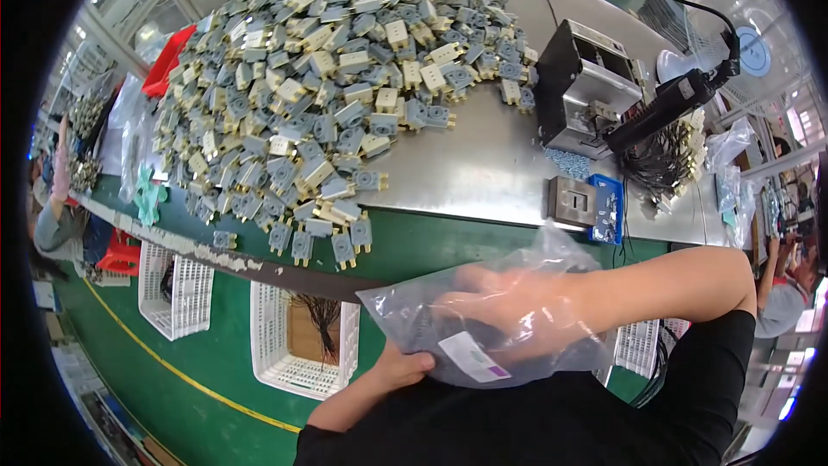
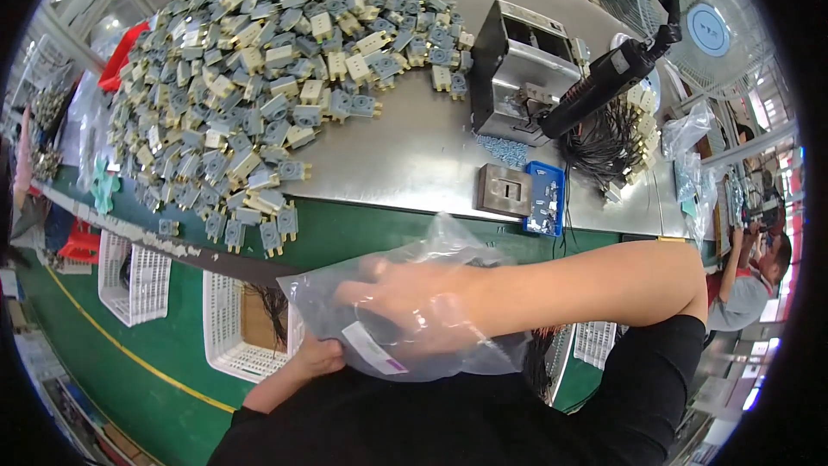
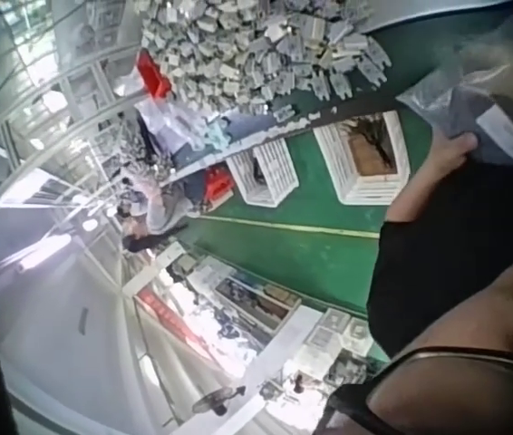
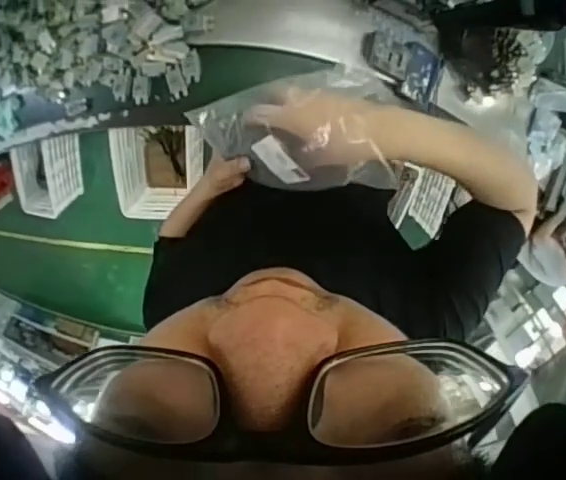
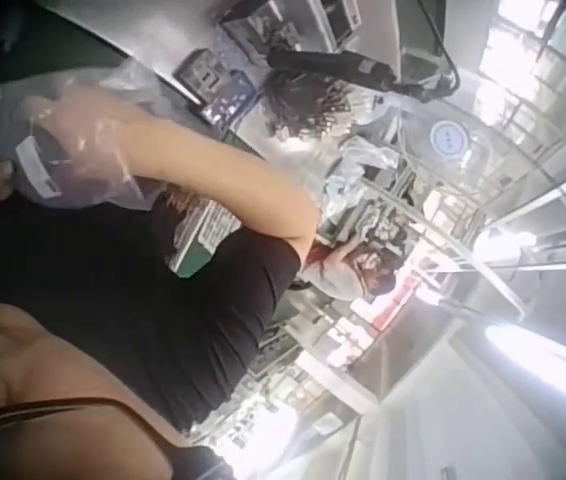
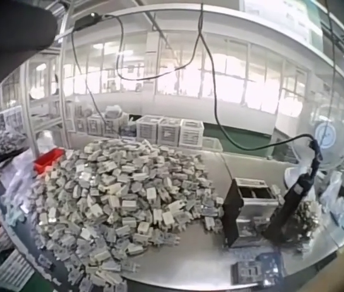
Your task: Assembling small electrical connector components by hand and using a power screwdriver on a production line.
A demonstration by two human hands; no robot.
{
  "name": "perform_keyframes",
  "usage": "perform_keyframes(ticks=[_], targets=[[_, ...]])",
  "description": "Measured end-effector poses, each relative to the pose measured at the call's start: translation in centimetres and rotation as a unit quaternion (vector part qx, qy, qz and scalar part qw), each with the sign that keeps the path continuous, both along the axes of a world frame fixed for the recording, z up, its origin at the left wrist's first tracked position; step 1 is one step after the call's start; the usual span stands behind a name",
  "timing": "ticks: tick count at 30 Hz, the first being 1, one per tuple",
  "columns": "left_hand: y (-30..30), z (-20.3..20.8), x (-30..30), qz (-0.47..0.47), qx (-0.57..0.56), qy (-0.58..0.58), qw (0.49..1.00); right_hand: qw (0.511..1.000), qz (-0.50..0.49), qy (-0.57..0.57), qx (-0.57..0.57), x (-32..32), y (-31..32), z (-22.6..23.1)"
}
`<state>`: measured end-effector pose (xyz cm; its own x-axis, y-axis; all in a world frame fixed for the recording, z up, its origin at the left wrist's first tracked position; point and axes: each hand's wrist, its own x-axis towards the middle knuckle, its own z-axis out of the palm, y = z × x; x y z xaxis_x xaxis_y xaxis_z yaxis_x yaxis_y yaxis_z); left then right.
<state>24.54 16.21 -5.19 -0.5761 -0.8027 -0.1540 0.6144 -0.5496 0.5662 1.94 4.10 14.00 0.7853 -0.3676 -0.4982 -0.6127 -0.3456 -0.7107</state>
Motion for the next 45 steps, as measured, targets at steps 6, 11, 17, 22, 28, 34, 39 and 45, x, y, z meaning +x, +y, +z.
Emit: perform_keyframes(ticks=[6,11,17,22,28,34,39,45], targets=[[0.9,-1.8,1.3,-0.015,0.18,0.068,0.981,0.98,-0.141,-0.133,0.044,0.6,2.4,-4.3],[0.3,-3.1,2.7,-0.007,0.212,0.084,0.974,0.979,-0.096,-0.176,-0.019,0.3,-0.3,-1.8],[-0.9,-1.6,3.4,0.077,0.087,-0.037,0.992,0.999,-0.016,-0.046,-0.006,-1.0,-4.4,1.8],[-2.7,0.2,1.9,0.152,-0.051,-0.123,0.979,0.967,-0.128,-0.216,-0.039,-3.6,-6.0,2.7],[-2.6,-2.8,3.2,0.239,0.029,-0.062,0.969,0.899,-0.39,-0.201,0.005,-6.9,-11.2,4.5],[-3.9,-0.7,4.3,0.29,-0.008,-0.09,0.953,0.921,-0.367,-0.099,-0.089,-8.5,-17.3,-3.2],[-2.6,-2.9,7.4,0.281,-0.039,-0.092,0.954,0.932,-0.267,-0.014,-0.244,-9.4,-20.6,-8.0],[-2.6,-3.4,10.5,0.404,-0.036,-0.351,0.844,0.897,-0.188,-0.036,-0.399,-9.6,-21.6,-8.9]])
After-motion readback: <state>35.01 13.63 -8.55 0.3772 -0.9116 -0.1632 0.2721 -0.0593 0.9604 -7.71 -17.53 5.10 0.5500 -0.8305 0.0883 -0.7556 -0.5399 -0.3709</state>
